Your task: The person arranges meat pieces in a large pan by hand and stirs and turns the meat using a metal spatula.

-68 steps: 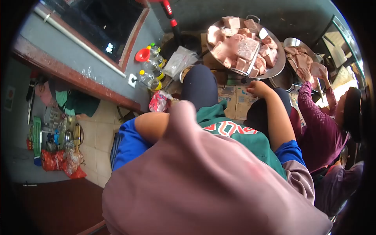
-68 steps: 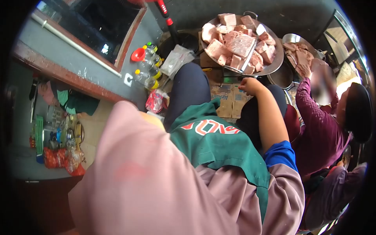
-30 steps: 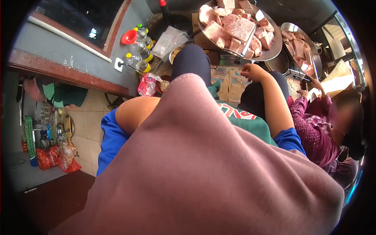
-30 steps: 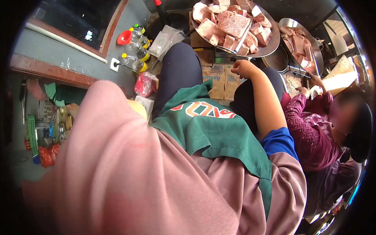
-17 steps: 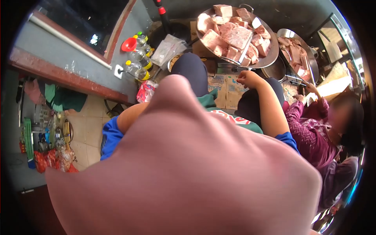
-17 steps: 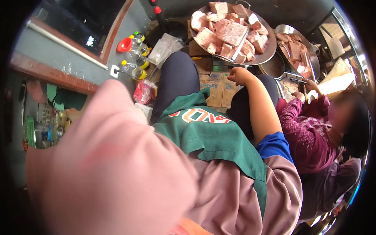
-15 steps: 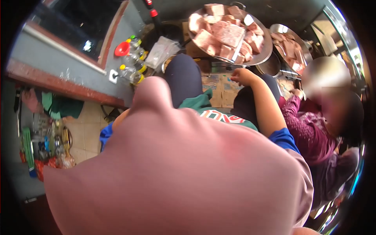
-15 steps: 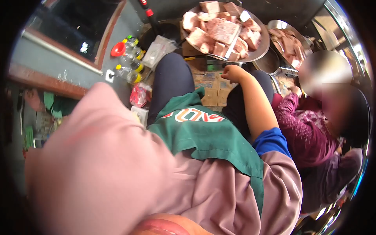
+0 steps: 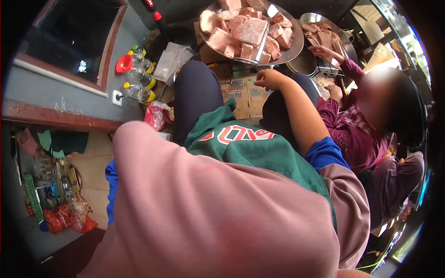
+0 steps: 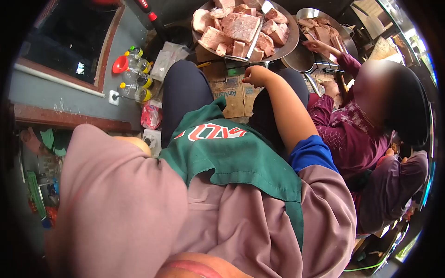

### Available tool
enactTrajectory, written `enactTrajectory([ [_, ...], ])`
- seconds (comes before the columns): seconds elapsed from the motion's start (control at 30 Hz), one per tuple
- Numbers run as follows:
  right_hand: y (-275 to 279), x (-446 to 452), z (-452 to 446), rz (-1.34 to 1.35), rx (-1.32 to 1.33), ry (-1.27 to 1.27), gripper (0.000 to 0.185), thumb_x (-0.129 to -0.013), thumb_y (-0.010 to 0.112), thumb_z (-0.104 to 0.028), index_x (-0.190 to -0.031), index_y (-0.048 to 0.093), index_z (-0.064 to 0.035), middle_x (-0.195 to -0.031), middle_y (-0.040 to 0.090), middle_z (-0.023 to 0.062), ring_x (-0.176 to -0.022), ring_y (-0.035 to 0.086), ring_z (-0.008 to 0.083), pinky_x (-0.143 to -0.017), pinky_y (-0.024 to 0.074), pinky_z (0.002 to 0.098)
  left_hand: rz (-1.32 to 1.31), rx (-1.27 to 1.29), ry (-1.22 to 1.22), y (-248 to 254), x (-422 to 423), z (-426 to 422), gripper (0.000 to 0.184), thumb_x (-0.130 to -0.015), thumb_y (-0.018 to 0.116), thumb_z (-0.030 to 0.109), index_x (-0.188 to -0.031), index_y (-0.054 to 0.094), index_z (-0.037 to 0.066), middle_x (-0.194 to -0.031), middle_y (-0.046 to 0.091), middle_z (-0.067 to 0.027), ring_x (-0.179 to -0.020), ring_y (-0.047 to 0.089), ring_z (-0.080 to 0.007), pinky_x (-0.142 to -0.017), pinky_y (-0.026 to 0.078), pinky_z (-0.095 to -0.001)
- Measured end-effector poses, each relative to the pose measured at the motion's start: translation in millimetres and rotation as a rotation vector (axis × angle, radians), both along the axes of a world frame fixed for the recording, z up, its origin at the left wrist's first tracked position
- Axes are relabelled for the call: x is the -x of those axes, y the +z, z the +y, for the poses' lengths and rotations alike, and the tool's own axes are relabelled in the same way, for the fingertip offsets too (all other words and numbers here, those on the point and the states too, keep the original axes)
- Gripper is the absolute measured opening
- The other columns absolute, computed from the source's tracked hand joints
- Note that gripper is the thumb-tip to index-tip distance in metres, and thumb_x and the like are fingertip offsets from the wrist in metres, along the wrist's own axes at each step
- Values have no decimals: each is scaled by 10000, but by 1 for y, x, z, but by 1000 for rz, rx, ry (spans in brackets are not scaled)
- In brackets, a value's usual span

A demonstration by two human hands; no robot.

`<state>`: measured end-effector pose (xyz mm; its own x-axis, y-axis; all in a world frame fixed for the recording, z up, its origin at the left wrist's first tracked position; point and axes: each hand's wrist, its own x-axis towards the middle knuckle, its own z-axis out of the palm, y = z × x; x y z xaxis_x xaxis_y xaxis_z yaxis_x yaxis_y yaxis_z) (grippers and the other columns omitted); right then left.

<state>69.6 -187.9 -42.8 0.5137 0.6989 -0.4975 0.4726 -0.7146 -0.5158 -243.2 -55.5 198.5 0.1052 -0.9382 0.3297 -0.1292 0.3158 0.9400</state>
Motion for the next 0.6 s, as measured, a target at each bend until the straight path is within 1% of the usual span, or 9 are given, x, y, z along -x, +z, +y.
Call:
enactTrajectory([
  [0.07, 3, 2, 4, -9, 2, 5, 290, -859, 672, -265, -1013, 631, -23, -869, 681, 106, -692, 684, 189, -613, 531, 330, 26, -11, 19, -1, -2, 5, 520, -863, 621, 364, -1202, 569, -28, -1100, 650, -198, -1025, 625, -242, -838, 502, -332],
  [0.17, -5, -1, 8, -1, 18, 10, 297, -850, 674, -281, -1021, 639, -41, -883, 687, 117, -708, 694, 199, -633, 537, 335, 86, -21, 67, -5, 0, 18, 525, -865, 620, 371, -1205, 568, -27, -1101, 649, -199, -1027, 625, -244, -837, 502, -332],
  [0.23, -6, 1, 10, -82, -24, 80, 312, -850, 659, -341, -959, 664, -49, -787, 690, 111, -664, 689, 186, -614, 537, 363, 142, -24, 120, -8, 3, 29, 528, -867, 619, 376, -1207, 567, -26, -1101, 648, -201, -1028, 625, -246, -837, 503, -333],
  [0.3, -2, 4, 14, -65, 2, 63, 307, -850, 655, -343, -952, 673, -54, -772, 690, 107, -656, 683, 184, -615, 537, 360, 204, -15, 191, -14, 5, 40, 532, -869, 618, 380, -1208, 566, -25, -1102, 648, -202, -1029, 625, -247, -836, 503, -333],
  [0.37, -1, 6, 18, -33, 12, 54, 320, -842, 671, -328, -1010, 647, -56, -808, 690, 120, -681, 691, 202, -612, 542, 356, 273, 9, 275, -22, 8, 52, 535, -870, 617, 385, -1210, 565, -24, -1102, 647, -203, -1031, 626, -249, -836, 504, -333],
  [0.5, -5, 4, 30, -73, 24, 149, 337, -827, 699, -359, -993, 640, -71, -734, 681, 112, -601, 670, 202, -520, 525, 364, 460, 132, 486, -44, 14, 78, 541, -873, 614, 394, -1214, 563, -23, -1103, 646, -205, -1033, 626, -251, -834, 504, -334],
  [0.53, -7, 3, 31, -88, -3, 160, 331, -813, 715, -352, -984, 638, -78, -763, 685, 117, -613, 664, 214, -528, 521, 373, 518, 183, 540, -54, 18, 83, 543, -874, 614, 397, -1215, 563, -23, -1103, 645, -206, -1034, 626, -252, -834, 505, -334],
  [0.57, -35, -11, 35, -147, -11, 235, 315, -801, 717, -321, -976, 633, -73, -785, 682, 122, -633, 656, 237, -562, 518, 398, 558, 250, 591, -63, 23, 88, 545, -875, 613, 399, -1216, 562, -22, -1104, 645, -207, -1034, 626, -253, -834, 505, -334],
  [0.6, -30, -10, 34, -190, -62, 278, 297, -798, 702, -293, -970, 628, -62, -793, 675, 124, -638, 647, 255, -593, 512, 414, 587, 317, 639, -73, 30, 92, 546, -875, 613, 401, -1217, 562, -22, -1104, 644, -207, -1035, 626, -253, -834, 505, -334],
])
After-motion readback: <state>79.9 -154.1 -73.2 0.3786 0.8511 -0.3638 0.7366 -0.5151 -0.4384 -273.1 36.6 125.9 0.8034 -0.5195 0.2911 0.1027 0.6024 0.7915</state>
